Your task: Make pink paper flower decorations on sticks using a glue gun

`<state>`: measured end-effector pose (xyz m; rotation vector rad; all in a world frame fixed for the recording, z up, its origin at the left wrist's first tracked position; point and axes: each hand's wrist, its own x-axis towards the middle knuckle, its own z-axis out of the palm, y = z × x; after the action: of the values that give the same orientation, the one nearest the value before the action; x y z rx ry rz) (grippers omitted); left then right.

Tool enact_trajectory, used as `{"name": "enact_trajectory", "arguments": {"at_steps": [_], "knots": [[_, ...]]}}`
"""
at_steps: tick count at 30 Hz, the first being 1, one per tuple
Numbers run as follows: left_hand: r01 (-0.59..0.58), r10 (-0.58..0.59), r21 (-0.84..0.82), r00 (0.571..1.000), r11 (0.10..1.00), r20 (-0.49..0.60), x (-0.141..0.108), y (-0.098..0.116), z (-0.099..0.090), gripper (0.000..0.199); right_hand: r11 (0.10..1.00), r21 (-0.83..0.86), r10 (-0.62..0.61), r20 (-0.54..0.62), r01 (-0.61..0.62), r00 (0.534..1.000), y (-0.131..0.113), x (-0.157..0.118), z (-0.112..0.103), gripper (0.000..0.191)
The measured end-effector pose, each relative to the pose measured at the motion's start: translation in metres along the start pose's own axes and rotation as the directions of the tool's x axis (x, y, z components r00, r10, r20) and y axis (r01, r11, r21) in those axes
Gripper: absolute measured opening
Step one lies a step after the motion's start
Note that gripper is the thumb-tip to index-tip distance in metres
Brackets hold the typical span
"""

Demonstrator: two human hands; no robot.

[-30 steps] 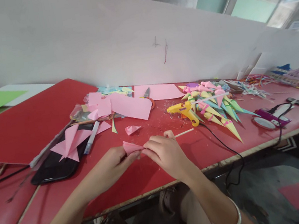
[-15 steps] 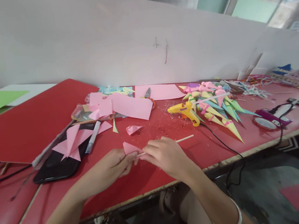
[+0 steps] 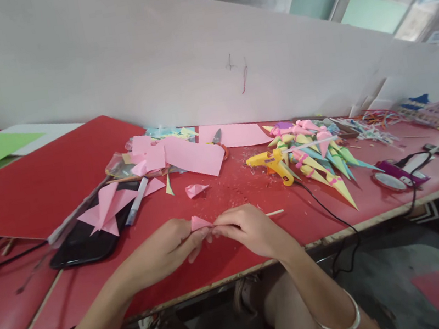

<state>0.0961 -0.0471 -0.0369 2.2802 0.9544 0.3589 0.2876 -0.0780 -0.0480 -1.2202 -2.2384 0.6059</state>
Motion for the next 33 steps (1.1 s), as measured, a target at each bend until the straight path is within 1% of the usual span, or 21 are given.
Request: {"name": "enact_trajectory", "arguments": {"at_steps": [2,4,6,8,10,11,13,15,17,20,22,24,25,27,28,30,32,33], "knots": [[0.029,-0.029,-0.007,0.997,1.000,-0.070,0.000,0.001,-0.001,0.052,0.994,-0.110,-0.007,-0.041,0.002,0.999,-0.002,0.002,0.004,0.030],[0.085,-0.091,-0.062,0.990,0.994,-0.111,-0.001,0.002,-0.002,0.054,0.964,-0.264,-0.046,-0.109,0.016,0.993,-0.002,0.004,0.010,0.031],[0.143,-0.160,-0.145,0.980,0.979,-0.120,-0.002,0.004,-0.004,0.055,0.908,-0.416,-0.141,-0.187,0.051,0.972,-0.002,0.006,0.017,0.032],[0.178,-0.206,-0.208,0.971,0.962,-0.123,-0.002,0.005,-0.005,0.054,0.840,-0.536,-0.252,-0.240,0.088,0.938,-0.001,0.006,0.023,0.034],[0.193,-0.226,-0.237,0.967,0.952,-0.120,-0.003,0.007,-0.006,0.052,0.791,-0.603,-0.310,-0.252,0.101,0.917,-0.001,0.006,0.026,0.036],[0.196,-0.232,-0.243,0.965,0.950,-0.126,-0.003,0.007,-0.006,0.052,0.780,-0.618,-0.313,-0.244,0.101,0.918,-0.002,0.006,0.026,0.036],[0.188,-0.226,-0.230,0.962,0.955,-0.155,-0.004,0.007,-0.005,0.052,0.784,-0.615,-0.268,-0.209,0.087,0.940,-0.004,0.007,0.025,0.034],[0.160,-0.195,-0.186,0.962,0.969,-0.189,-0.003,0.006,-0.003,0.055,0.818,-0.572,-0.177,-0.149,0.061,0.973,-0.006,0.007,0.022,0.031],[0.134,-0.155,-0.113,0.965,0.985,-0.213,-0.003,0.003,-0.001,0.055,0.870,-0.493,-0.073,-0.091,0.019,0.993,-0.009,0.006,0.017,0.029],[0.090,-0.077,0.045,0.970,0.995,-0.232,-0.001,-0.002,0.000,0.052,0.950,-0.309,0.032,-0.028,-0.039,0.999,-0.011,0.004,0.008,0.031],[0.010,0.026,0.176,0.979,0.984,-0.202,0.000,-0.006,-0.001,0.050,0.988,-0.146,0.044,0.019,-0.041,0.999,-0.010,0.002,0.002,0.033],[-0.094,0.142,0.296,0.980,0.951,-0.142,0.002,-0.009,-0.001,0.051,0.999,0.004,0.034,0.078,-0.035,0.996,-0.008,0.000,-0.003,0.035],[-0.140,0.187,0.338,0.976,0.931,-0.109,0.003,-0.010,-0.001,0.052,0.998,0.057,0.031,0.110,-0.038,0.993,-0.006,-0.001,-0.005,0.035],[-0.198,0.241,0.376,0.968,0.905,-0.070,0.003,-0.012,-0.001,0.056,0.993,0.100,0.039,0.154,-0.055,0.987,-0.005,-0.002,-0.006,0.035],[-0.201,0.243,0.380,0.968,0.903,-0.066,0.003,-0.013,-0.001,0.057,0.993,0.097,0.045,0.160,-0.061,0.986,-0.004,-0.002,-0.006,0.035],[-0.140,0.188,0.369,0.977,0.919,-0.097,0.003,-0.012,-0.001,0.058,0.997,0.048,0.057,0.117,-0.063,0.991,-0.004,-0.001,-0.003,0.032],[-0.027,0.073,0.301,0.987,0.953,-0.144,0.002,-0.011,-0.001,0.058,0.997,-0.064,0.047,0.006,-0.046,0.999,-0.003,0.001,0.002,0.024],[0.030,0.008,0.238,0.988,0.971,-0.156,0.002,-0.010,-0.001,0.059,0.989,-0.143,0.017,-0.049,-0.024,0.999,-0.003,0.002,0.005,0.022]]}}
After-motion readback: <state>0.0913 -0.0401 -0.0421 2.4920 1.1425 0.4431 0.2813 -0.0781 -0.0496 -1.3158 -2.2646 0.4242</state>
